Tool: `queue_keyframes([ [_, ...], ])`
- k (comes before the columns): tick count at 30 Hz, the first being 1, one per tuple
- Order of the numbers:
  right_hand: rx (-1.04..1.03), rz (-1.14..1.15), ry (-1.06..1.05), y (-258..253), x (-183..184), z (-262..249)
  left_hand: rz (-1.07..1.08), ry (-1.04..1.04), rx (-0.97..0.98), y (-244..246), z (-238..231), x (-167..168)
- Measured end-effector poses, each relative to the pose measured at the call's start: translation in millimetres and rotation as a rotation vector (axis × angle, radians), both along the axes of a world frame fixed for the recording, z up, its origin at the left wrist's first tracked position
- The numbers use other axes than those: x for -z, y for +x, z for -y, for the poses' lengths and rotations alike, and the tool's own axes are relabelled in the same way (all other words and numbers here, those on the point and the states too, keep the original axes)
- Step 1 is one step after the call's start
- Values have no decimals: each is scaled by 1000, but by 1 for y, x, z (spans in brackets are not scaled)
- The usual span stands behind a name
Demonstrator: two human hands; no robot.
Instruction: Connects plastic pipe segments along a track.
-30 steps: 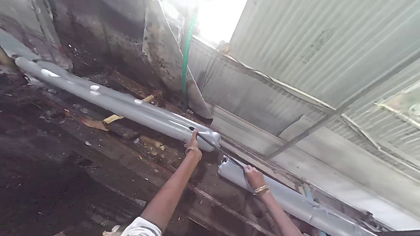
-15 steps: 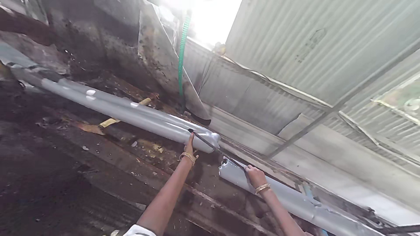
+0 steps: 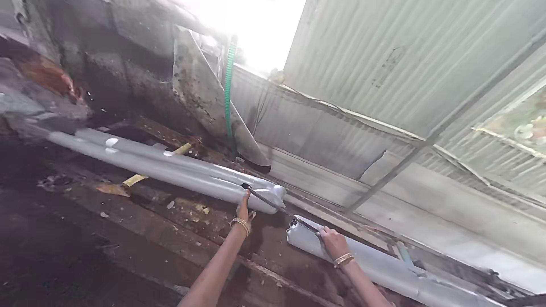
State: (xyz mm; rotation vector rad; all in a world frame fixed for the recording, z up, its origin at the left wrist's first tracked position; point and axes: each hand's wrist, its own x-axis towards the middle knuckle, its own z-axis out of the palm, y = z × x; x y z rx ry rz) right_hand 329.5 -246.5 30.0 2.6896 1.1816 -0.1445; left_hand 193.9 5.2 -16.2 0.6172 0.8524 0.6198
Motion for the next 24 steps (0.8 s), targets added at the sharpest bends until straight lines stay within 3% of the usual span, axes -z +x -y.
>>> queue_keyframes([
  [6, 85, -122, 155, 14, 1, 7, -77, 76, 40, 2, 3, 0],
  [14, 28, -506, 71, 70, -30, -2, -77, 102, 48, 6, 7, 5],
  [19, 33, -425, -45, 80, -34, -15, -84, 95, 59, 8, 7, 11],
  [24, -94, -203, -199, 18, -51, -31, -84, 87, 26, 8, 9, 10],
])
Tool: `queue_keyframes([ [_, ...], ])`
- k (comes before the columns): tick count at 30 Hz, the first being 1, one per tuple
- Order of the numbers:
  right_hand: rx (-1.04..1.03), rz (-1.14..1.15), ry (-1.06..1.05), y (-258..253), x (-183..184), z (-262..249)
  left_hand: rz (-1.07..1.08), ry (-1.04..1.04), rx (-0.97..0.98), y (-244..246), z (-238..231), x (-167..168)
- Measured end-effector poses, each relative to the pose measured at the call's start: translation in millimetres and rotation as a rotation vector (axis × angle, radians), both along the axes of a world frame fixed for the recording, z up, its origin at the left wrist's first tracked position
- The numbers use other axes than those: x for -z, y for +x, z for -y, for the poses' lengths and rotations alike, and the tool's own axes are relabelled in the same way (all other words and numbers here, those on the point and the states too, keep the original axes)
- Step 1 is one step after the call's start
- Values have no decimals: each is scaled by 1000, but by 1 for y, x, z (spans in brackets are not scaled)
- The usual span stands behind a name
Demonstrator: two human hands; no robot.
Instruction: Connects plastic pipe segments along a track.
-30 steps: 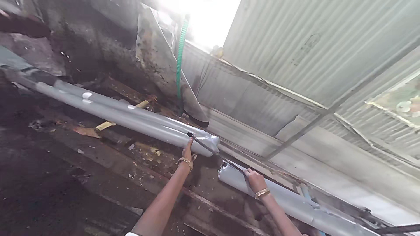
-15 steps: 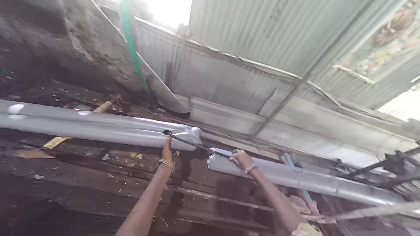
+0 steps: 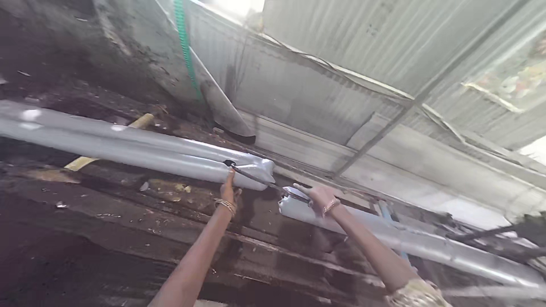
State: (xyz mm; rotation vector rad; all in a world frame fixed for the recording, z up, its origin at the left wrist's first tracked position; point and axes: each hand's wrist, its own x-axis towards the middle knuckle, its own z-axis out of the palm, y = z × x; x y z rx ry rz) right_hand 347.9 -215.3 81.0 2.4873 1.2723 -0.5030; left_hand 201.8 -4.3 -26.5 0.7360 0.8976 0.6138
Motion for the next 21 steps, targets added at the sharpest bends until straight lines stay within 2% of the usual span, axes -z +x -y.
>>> queue_keyframes([
  [3, -151, 127, 10, -11, 23, 14, 19, -12, -17, 2, 2, -1],
  [5, -169, 128, 31, -6, 31, 24, 45, -21, -16, 3, 4, 0],
  [11, -282, 244, 503, -6, 61, 11, 85, 0, 2, 1, 12, -2],
  [13, -222, 222, 455, -14, 56, 4, 81, -1, 4, 2, 12, 0],
  [16, -60, 98, 214, -20, 36, -3, 93, -13, -1, 5, 15, 1],
  [21, 4, -4, 120, -13, 23, -9, 133, 2, -25, 10, 16, 7],
])
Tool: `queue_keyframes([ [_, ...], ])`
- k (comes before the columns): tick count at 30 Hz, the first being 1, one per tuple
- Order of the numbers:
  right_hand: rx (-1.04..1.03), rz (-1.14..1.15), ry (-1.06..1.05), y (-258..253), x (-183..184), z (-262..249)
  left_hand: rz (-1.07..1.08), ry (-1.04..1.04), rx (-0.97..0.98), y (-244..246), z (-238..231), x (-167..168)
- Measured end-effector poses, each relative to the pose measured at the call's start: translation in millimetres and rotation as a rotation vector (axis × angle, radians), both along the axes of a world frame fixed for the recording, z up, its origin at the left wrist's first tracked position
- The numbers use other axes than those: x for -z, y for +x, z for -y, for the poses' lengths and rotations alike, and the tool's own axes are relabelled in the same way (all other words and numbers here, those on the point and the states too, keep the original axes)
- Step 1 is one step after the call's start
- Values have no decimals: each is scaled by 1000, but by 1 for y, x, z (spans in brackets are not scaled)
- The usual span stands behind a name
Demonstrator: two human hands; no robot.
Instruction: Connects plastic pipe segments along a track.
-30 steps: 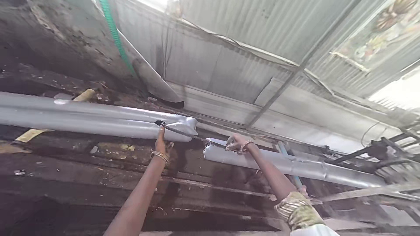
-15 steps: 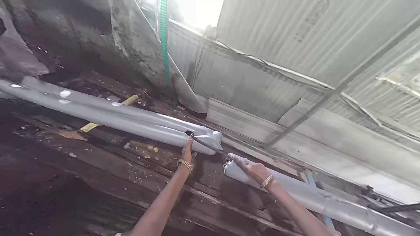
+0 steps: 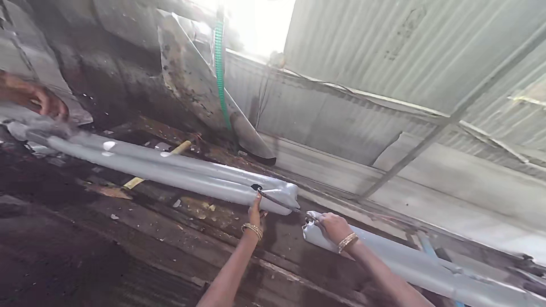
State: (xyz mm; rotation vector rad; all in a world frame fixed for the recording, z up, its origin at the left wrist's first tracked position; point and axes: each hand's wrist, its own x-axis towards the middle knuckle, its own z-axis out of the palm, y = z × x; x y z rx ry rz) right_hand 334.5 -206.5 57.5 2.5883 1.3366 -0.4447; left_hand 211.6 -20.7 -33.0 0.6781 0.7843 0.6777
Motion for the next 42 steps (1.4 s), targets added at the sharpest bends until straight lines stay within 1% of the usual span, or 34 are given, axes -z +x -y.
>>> queue_keyframes([
  [3, 6, -24, -60, 3, -9, 1, 4, 13, -41, 6, 6, 1],
  [7, -9, -28, -112, 7, -12, 4, 2, -16, -41, 4, 12, -1],
  [13, -149, 113, -59, -1, 8, 16, 130, -46, -57, 7, 15, 6],
  [16, -234, 182, 70, -1, 18, 24, 193, -43, -83, 11, 18, 7],
  [18, -239, 210, 113, -2, 20, 27, 189, -30, -78, 12, 18, 7],
  [23, -103, 125, -37, -3, 7, 19, 155, 11, -58, 12, 19, 8],
  [26, -47, 49, -108, 4, -9, 14, 154, 13, -61, 14, 21, 14],
  [30, 11, 8, -103, 19, -21, 11, 162, 29, -39, 9, 24, 19],
  [33, -7, 22, -123, 25, -22, 9, 154, 44, -30, 6, 26, 20],
  [40, 13, 80, -187, 13, -18, 11, 130, -5, 29, 0, 31, 23],
  [42, 14, 91, -174, 10, -13, 12, 110, -20, 44, -2, 31, 24],
])
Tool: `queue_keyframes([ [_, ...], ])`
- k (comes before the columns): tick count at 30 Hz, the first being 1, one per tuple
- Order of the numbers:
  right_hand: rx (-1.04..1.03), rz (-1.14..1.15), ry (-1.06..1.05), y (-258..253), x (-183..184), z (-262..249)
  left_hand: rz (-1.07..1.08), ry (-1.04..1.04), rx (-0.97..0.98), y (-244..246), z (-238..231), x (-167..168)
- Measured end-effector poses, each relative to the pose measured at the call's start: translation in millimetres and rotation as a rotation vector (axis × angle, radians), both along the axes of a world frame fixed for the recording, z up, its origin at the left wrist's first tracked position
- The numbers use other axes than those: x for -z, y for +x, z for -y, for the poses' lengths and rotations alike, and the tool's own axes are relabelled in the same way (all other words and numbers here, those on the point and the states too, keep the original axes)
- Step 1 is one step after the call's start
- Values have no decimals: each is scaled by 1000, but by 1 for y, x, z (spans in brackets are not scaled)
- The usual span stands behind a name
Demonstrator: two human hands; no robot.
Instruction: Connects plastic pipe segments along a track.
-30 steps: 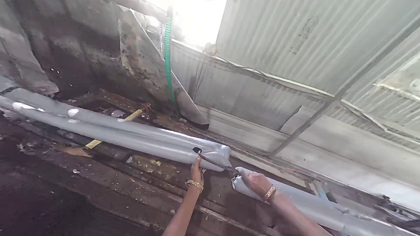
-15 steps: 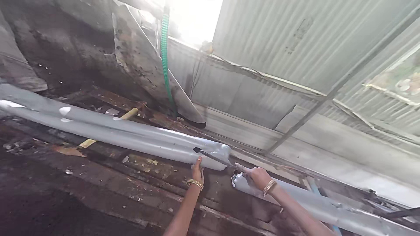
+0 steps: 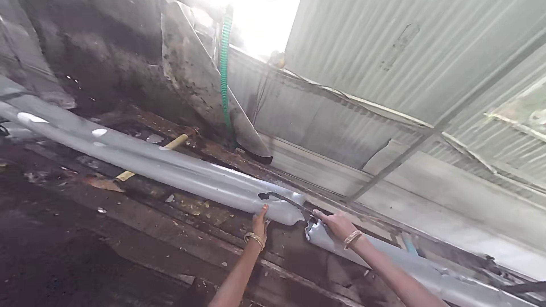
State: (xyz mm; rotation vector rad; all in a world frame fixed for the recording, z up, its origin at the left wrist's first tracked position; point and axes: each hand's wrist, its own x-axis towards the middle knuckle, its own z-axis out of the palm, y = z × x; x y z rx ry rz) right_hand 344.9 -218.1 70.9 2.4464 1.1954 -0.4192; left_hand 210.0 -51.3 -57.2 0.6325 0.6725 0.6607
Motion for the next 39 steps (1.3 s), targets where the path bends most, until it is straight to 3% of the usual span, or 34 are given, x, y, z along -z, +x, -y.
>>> queue_keyframes([
  [17, 77, 35, 60, -7, 5, 11, -21, -101, 89, -6, 5, -18],
  [23, 58, 5, 296, -9, 26, 18, -54, -79, 97, -8, 11, -26],
  [31, -18, 55, 299, -10, 36, 22, -83, -59, 84, -3, 19, -30],
  [33, -32, 39, 361, -7, 39, 24, -95, -42, 78, -2, 20, -28],
  [37, -138, 22, 761, -12, 67, 23, -135, 4, 72, 1, 24, -26],
  [39, -146, 33, 842, -21, 78, 15, -142, -2, 67, 1, 26, -23],
])
